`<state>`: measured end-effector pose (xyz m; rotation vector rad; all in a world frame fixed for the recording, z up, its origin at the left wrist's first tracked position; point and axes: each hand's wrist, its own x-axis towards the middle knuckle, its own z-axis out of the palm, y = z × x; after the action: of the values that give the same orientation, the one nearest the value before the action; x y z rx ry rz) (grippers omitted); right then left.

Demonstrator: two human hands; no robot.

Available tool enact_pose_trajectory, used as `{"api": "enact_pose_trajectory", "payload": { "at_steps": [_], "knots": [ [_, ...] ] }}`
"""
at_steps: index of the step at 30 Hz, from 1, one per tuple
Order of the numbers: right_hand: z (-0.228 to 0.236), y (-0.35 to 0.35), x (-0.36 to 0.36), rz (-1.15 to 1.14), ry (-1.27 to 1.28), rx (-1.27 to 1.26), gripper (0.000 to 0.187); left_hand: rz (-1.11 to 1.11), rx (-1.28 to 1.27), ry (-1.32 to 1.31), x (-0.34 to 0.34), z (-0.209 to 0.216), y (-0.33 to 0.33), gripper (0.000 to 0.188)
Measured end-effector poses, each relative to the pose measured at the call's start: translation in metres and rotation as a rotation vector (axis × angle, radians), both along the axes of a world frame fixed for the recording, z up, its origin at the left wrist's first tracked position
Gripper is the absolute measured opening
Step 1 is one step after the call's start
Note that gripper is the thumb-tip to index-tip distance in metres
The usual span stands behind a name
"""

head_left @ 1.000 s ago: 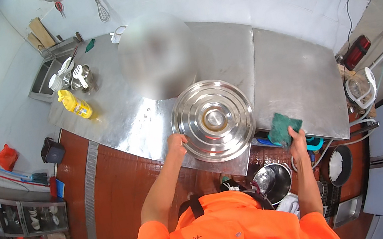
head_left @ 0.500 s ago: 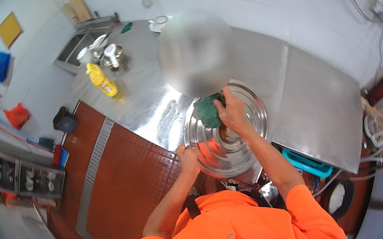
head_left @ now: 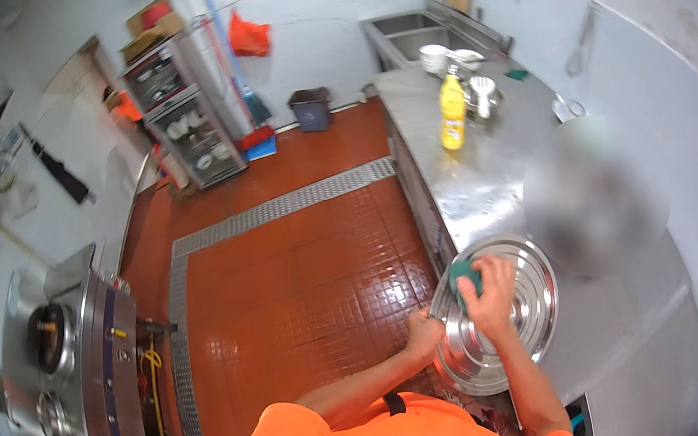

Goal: The person scrubs a round metal lid with a green sponge, then moves to a sink to scrub a rectangular metal tray. The person uses the sponge to clean the surfaces of the utensils in a commercial kitchen setting.

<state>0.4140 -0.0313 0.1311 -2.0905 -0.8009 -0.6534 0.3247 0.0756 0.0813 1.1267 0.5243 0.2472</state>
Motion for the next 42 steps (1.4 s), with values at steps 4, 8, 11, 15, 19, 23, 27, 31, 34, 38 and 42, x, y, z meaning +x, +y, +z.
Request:
{"api": "enact_pose_trajectory", "payload": {
  "at_steps": [4, 8, 11, 15, 19, 23, 27, 31, 34, 38, 42],
  "knots": [
    [0.005, 0.089, -0.028, 0.142, -0.093, -0.032, 0.026, 0.098, 0.027, -0.083, -0.041, -0.016, 0.073, 0.025],
    [-0.014, 0.131, 0.025, 0.040, 0.008, 0.095, 0.023, 0.206, -0.014, -0.088, -0.092, -0.007, 0.157, 0.024],
    [-0.042, 0.224, -0.003, 0.085, 0.098, 0.131, 0.024, 0.386, 0.084, -0.060, -0.130, -0.015, 0.219, 0.016],
    [-0.001, 0.397, -0.139, 0.580, -0.092, 0.067, 0.036, 0.608, 0.122, -0.069, -0.198, -0.031, 0.306, 0.013],
    [0.031, 0.513, -0.193, 0.848, -0.145, -0.128, 0.042, 0.834, 0.110, -0.030, -0.282, -0.020, 0.385, 0.022],
    [-0.002, 0.612, -0.179, 0.831, 0.163, -0.148, 0.045, 1.084, 0.052, -0.184, -0.345, -0.006, 0.434, 0.025],
    [-0.041, 0.691, -0.235, 0.926, 0.087, -0.037, 0.049, 1.173, 0.100, -0.166, -0.368, 0.004, 0.479, 0.027],
    [0.021, 0.750, -0.329, 1.334, -0.201, -0.172, 0.047, 1.240, 0.166, -0.159, -0.376, -0.022, 0.545, 0.026],
    [0.027, 0.823, -0.289, 1.226, -0.180, -0.111, 0.042, 1.298, 0.179, -0.215, -0.382, -0.017, 0.598, 0.027],
    [-0.024, 0.905, -0.206, 1.193, 0.415, -0.053, 0.041, 1.367, 0.200, -0.205, -0.392, 0.004, 0.653, 0.027],
    [-0.048, 0.944, -0.217, 1.037, 0.568, -0.060, 0.041, 1.380, 0.196, -0.190, -0.402, 0.008, 0.695, 0.024]
  ]
}}
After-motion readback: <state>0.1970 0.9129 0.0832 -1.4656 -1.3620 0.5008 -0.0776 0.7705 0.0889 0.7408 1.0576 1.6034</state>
